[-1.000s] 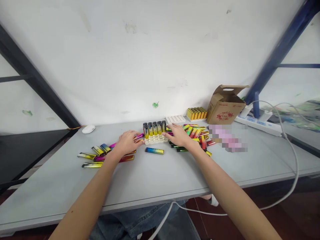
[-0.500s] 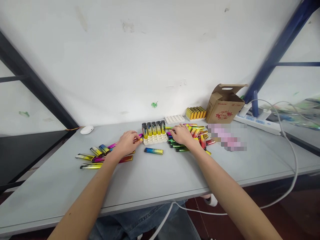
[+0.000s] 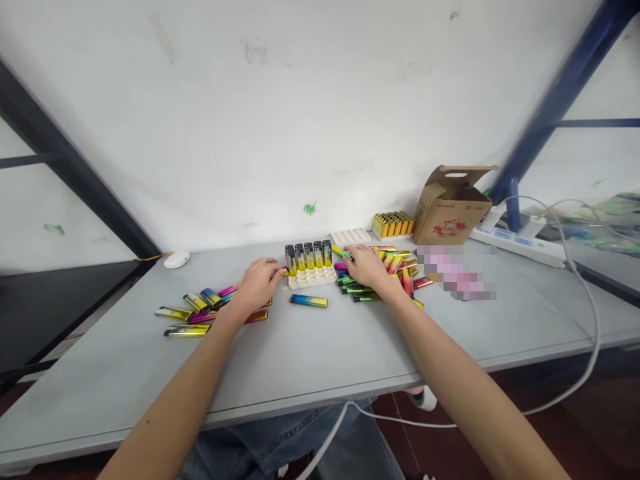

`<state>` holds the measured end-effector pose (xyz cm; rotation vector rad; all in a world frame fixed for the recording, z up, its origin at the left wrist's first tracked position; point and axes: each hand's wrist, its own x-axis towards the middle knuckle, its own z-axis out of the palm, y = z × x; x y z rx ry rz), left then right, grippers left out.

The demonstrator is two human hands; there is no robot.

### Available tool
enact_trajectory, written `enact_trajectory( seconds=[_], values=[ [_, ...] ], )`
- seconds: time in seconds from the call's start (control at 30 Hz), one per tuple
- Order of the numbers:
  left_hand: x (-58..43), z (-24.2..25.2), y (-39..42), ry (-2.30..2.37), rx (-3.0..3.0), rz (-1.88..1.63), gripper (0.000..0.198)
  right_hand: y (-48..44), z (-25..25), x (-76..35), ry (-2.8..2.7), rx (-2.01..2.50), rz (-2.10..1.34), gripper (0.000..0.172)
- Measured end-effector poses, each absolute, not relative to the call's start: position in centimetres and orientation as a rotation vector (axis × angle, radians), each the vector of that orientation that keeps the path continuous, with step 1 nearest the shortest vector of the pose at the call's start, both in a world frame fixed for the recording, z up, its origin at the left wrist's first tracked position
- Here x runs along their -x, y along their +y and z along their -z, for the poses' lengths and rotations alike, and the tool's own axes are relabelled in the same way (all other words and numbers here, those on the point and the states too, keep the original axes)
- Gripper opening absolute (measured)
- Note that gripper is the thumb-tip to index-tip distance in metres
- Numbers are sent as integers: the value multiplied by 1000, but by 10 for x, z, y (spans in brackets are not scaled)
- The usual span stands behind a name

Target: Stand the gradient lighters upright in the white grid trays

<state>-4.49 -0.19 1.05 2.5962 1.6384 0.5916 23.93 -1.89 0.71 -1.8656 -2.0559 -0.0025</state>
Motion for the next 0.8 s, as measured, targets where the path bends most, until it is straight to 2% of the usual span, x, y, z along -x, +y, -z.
enact_trajectory(
  seconds=[0.37,0.57,0.7,0.8],
  values=[
    [42,-8,-1,1749,-2549,-570,23,-19,-8,-239,-2220,1785,-2,41],
    [38,-10,-6,1792,-2456,-560,32,-15,-3,-241,-2189,1676,-41,32],
    [37,-11,-8,1827,-2413,-550,48,-16,-5,-239,-2233,1648,25,32],
    [34,-9,-9,1852,-2409,-492,52,-18,-9,-237,-2268,1692,44,34]
  ],
)
